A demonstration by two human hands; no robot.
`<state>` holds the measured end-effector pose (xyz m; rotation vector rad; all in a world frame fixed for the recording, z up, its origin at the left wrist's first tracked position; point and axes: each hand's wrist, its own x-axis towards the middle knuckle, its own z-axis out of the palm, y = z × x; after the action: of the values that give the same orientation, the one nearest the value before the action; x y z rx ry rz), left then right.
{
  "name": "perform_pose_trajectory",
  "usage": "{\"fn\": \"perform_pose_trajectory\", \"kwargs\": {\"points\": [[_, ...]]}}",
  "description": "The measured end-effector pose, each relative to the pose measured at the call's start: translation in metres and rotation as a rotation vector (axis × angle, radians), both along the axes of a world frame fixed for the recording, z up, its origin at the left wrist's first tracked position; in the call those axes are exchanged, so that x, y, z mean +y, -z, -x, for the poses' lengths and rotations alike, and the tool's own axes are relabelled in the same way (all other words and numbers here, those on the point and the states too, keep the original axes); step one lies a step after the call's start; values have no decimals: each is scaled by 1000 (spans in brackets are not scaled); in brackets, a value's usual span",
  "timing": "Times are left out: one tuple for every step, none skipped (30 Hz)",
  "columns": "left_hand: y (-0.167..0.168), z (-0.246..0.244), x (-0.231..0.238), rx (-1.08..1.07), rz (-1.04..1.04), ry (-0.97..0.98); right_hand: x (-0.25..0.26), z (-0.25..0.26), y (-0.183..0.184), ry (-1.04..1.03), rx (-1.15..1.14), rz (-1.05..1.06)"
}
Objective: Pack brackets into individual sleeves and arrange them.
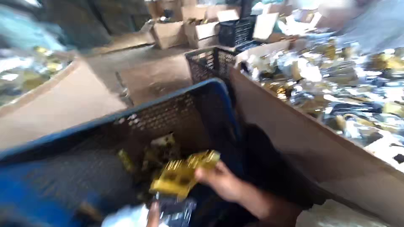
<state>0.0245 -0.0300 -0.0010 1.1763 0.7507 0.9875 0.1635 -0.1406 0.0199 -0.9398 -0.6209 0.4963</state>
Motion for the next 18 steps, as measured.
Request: {"fn": "perform_pose_trajectory", "kwargs": {"points": [[-2, 1, -3, 20, -43, -66, -1, -6, -6, -50, 174, -15], [-2, 1, -6, 35, -72, -132, -2, -13, -7, -93, 273, -17], [-2, 1, -9, 53, -86, -181, -1, -19, -3, -152, 311, -19], [-2, 1, -8, 53, -95, -209, 0, -21, 1, -223, 305, -21], [-1, -1, -7, 43, -95, -218, 3, -20, 5, -283, 299, -22], [-1, -2, -8, 21, -80, -211, 6, -14, 8, -333, 310, -16], [-1, -4, -10, -5, -46, -202, 8, -6, 13, -370, 330, 0], [-3, -5, -15, -24, 24, -192, 9, 3, 18, -382, 337, 22], [-8, -6, -19, -40, 120, -182, 11, 11, 24, -359, 299, 44], [-13, -6, -22, -56, 236, -177, 12, 18, 29, -290, 224, 58], [-19, -6, -22, -75, 346, -171, 12, 21, 33, -211, 127, 60], [-23, -4, -20, -91, 439, -154, 11, 21, 37, -147, 31, 40], [-26, -3, -18, -110, 512, -139, 8, 20, 40, -117, -51, 9], [-28, -1, -16, -133, 560, -116, 4, 20, 41, -113, -116, -9], [-31, 2, -15, -149, 585, -96, -2, 21, 41, -127, -186, -4], [-34, 4, -15, -152, 581, -95, -8, 23, 42, -148, -277, 29], [-38, 7, -14, -142, 558, -92, -12, 26, 45, -152, -363, 50], [-39, 10, -12, -130, 522, -86, -15, 27, 50, -132, -431, 55]]}}
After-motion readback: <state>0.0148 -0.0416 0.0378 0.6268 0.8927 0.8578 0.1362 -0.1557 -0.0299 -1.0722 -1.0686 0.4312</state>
